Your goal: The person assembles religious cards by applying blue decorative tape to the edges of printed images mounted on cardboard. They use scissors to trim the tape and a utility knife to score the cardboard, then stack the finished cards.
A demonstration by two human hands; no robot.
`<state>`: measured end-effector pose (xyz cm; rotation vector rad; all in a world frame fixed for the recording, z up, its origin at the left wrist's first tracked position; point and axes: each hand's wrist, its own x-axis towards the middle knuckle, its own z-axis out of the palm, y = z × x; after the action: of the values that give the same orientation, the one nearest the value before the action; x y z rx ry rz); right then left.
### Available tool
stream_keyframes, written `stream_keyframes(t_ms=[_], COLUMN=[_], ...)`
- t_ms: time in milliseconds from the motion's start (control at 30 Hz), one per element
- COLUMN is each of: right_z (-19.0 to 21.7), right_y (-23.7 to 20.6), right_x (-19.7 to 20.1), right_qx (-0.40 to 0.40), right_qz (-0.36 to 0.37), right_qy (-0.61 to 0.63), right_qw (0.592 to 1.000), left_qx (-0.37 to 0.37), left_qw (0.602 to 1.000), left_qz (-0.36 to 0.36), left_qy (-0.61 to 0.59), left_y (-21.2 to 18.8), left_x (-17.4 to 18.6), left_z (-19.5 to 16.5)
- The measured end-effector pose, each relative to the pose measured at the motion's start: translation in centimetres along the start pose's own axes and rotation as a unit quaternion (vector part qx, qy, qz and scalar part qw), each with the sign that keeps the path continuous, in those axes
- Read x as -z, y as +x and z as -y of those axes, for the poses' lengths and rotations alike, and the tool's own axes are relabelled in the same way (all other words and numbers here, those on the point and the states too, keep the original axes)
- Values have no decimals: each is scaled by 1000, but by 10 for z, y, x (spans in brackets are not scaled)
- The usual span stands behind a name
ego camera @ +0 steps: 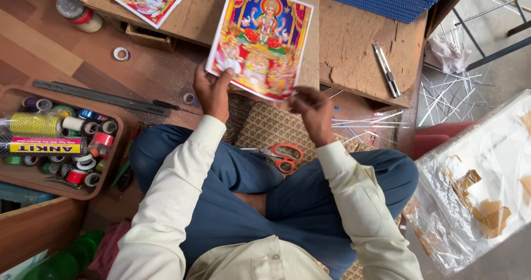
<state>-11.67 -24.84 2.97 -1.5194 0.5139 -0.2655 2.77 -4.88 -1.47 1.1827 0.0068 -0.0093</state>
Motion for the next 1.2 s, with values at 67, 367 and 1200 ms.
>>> stream_keyframes(t_ms=[67, 367, 1200], right_z=[-1, 0, 70], right_y=[-17, -12, -22], right_x=[-7, 20, 69], right_qx=[-34, 120, 391], right_qz=[85, -63, -230], right_qy=[50, -45, -294], right_qw=[995, 990, 841], left_qx=[72, 101, -448], left_qw=[992, 991, 615], left_qz=[-8, 69, 417], left_qy=[-100, 49, 497], left_y=[-2, 0, -45], left_x=[0, 10, -167], left_z=[-5, -24, -297])
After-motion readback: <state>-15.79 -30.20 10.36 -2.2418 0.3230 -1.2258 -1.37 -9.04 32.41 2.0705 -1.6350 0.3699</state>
